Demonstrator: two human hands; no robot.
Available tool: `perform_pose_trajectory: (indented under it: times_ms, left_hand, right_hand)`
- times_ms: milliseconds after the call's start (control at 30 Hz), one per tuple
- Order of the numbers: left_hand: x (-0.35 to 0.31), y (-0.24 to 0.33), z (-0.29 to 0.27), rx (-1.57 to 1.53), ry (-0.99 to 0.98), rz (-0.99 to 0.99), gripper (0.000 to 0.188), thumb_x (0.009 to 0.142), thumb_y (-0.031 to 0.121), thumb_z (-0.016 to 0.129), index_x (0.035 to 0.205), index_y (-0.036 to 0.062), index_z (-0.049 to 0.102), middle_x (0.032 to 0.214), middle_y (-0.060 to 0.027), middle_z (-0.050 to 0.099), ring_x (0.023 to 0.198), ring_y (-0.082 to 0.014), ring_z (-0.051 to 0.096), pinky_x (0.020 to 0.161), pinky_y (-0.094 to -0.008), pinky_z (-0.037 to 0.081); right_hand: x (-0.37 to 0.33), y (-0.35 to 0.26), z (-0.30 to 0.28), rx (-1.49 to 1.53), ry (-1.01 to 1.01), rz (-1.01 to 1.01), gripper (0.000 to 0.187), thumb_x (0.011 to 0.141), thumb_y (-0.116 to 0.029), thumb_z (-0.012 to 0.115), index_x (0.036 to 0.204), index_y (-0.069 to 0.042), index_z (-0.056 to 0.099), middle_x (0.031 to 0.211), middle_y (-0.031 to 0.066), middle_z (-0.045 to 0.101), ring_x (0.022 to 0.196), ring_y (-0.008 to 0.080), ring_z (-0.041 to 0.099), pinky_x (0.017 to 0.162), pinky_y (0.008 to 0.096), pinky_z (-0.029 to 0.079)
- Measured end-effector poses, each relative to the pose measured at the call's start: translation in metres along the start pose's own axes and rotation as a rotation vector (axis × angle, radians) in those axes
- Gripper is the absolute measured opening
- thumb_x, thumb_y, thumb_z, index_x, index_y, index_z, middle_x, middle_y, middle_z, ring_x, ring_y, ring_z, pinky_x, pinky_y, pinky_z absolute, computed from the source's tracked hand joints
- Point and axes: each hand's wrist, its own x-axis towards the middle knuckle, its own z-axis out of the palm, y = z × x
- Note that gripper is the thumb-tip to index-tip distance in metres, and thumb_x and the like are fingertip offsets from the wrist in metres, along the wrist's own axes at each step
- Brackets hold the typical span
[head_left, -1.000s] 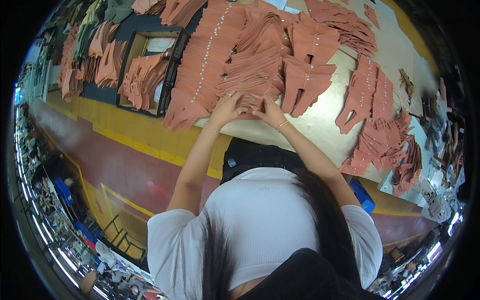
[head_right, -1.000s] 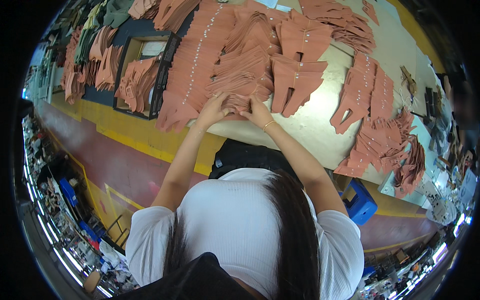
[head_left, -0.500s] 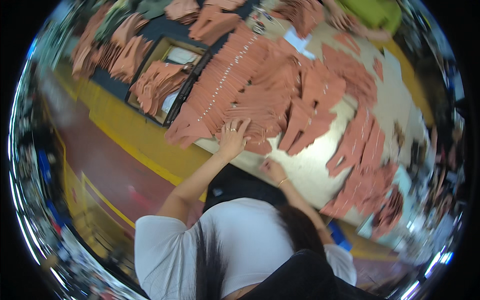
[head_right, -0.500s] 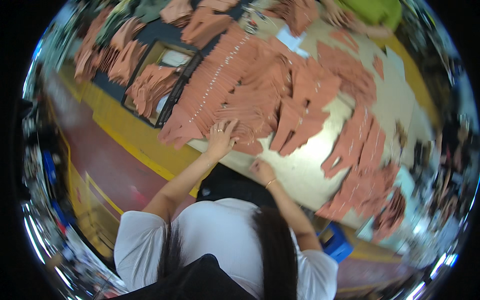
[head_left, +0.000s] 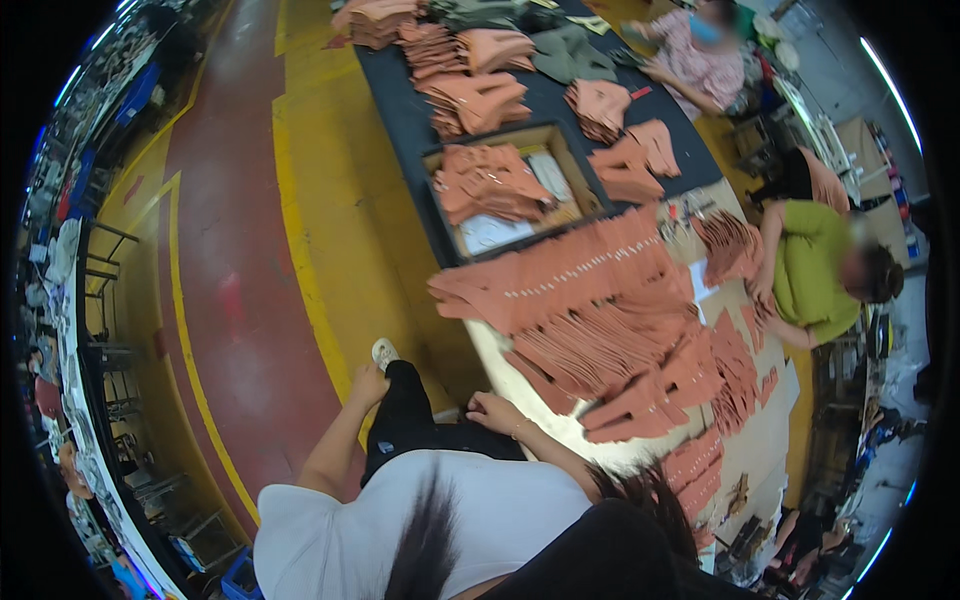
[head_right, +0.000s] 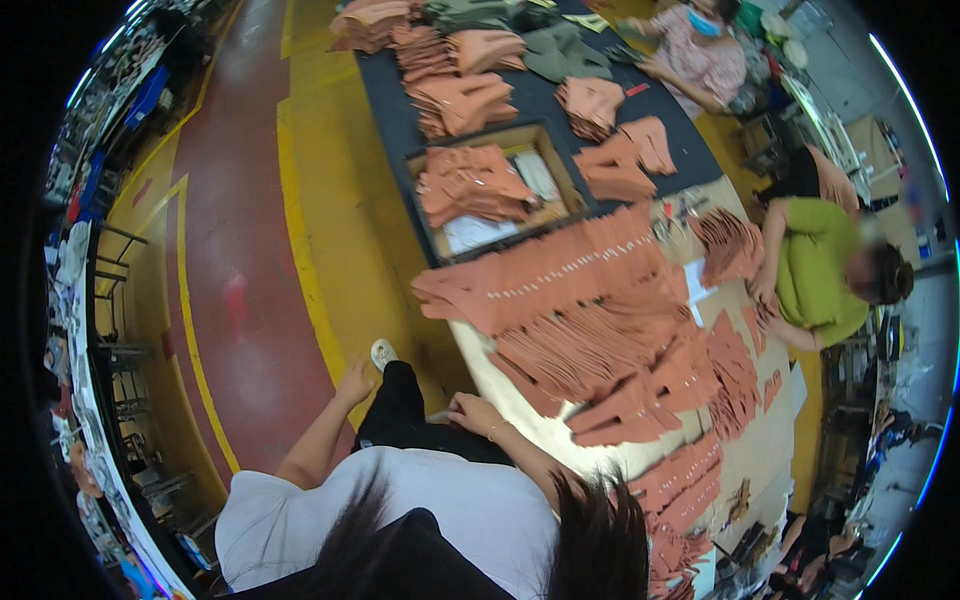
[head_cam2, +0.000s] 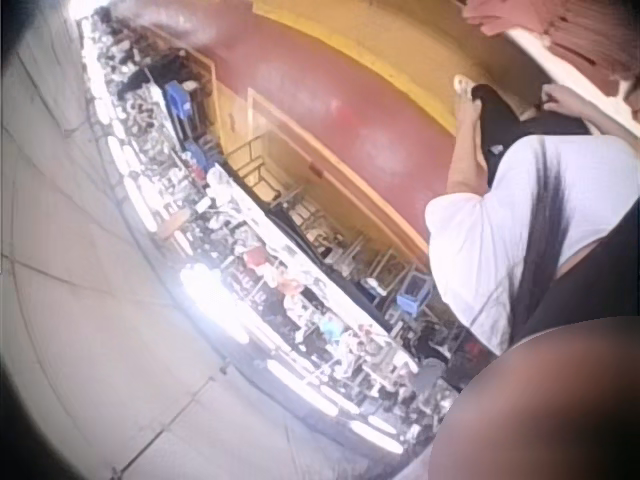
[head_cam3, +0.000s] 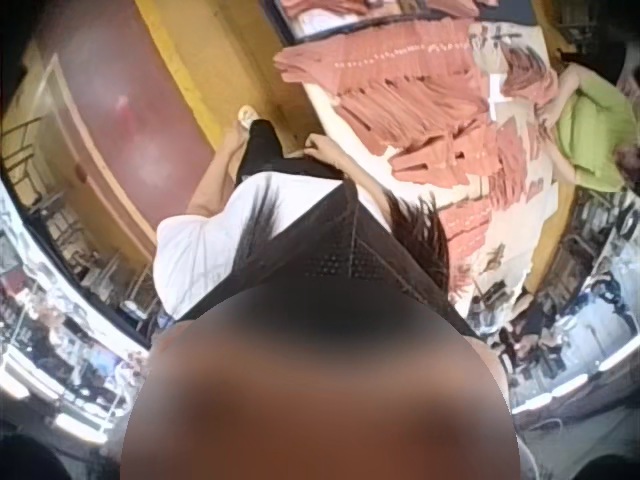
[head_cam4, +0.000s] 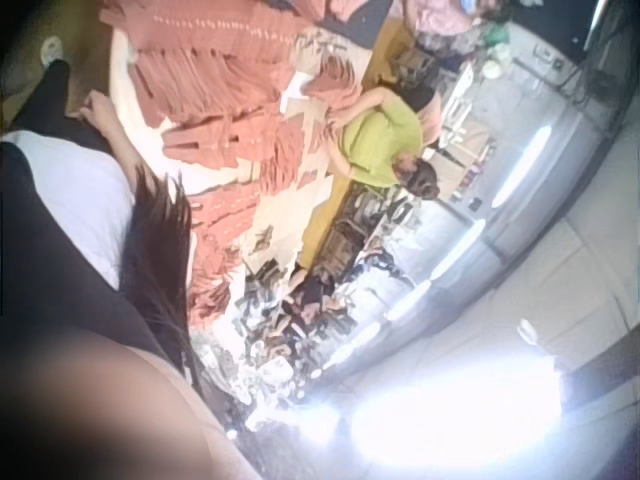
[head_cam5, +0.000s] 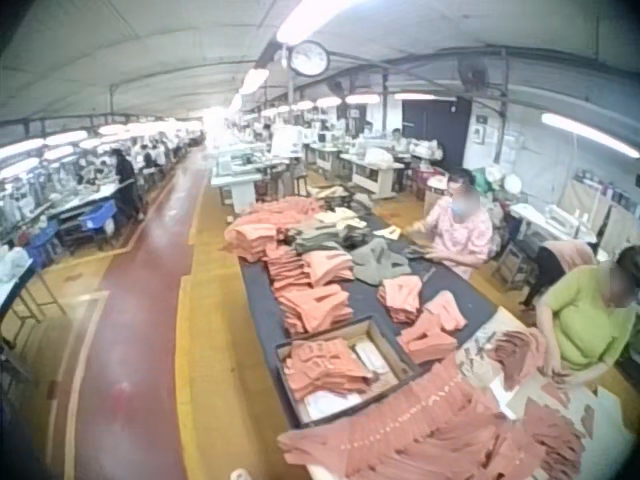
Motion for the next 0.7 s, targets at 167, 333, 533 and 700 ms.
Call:
perform_pose_trajectory:
  times_ms: [167, 333, 533, 700]
  left_hand:
    - [0.005, -0.224, 0.019, -0.056, -0.58, -0.461, 0.06, 0.083, 0.05, 0.064, 0.124, 0.0059, 0.062, 0.126, -0.0154, 0.062, 0.116, -0.0306, 0.059, 0.098, -0.0387, 0.046]
    - [-0.009, -0.294, -0.056, -0.609, -0.098, -0.491, 0.055, 0.084, 0.029, 0.068, 0.129, 0.0008, 0.054, 0.118, -0.0193, 0.063, 0.102, -0.0307, 0.063, 0.086, -0.0373, 0.051]
    - [0.048, -0.335, -0.16, -0.529, -0.246, -0.453, 0.048, 0.088, 0.023, 0.062, 0.128, -0.0005, 0.052, 0.109, -0.0151, 0.064, 0.074, -0.0216, 0.063, 0.062, -0.0361, 0.05]
    - [0.121, -0.331, -0.183, -0.761, -0.052, -0.53, 0.047, 0.088, 0.022, 0.062, 0.126, -0.0035, 0.053, 0.108, -0.0153, 0.064, 0.08, -0.0198, 0.062, 0.066, -0.033, 0.051]
  right_hand:
    - [0.093, -0.066, 0.018, -0.154, -0.132, 0.22, 0.037, 0.092, -0.042, 0.055, 0.101, -0.009, 0.067, 0.103, 0.0159, 0.07, 0.097, 0.0319, 0.067, 0.088, 0.0415, 0.051]
    - [0.228, -0.18, 0.03, -0.264, -0.106, -0.063, 0.03, 0.086, -0.033, 0.065, 0.102, -0.008, 0.063, 0.094, 0.0127, 0.068, 0.089, 0.0314, 0.066, 0.077, 0.0422, 0.051]
    - [0.326, -0.282, 0.01, -0.158, -0.083, -0.082, 0.037, 0.086, -0.034, 0.063, 0.111, -0.007, 0.061, 0.102, 0.0163, 0.068, 0.096, 0.0347, 0.064, 0.083, 0.0435, 0.05]
    - [0.344, -0.3, -0.027, -0.199, -0.092, -0.08, 0.037, 0.087, -0.033, 0.065, 0.112, -0.006, 0.061, 0.101, 0.0142, 0.066, 0.096, 0.0318, 0.064, 0.084, 0.0408, 0.049]
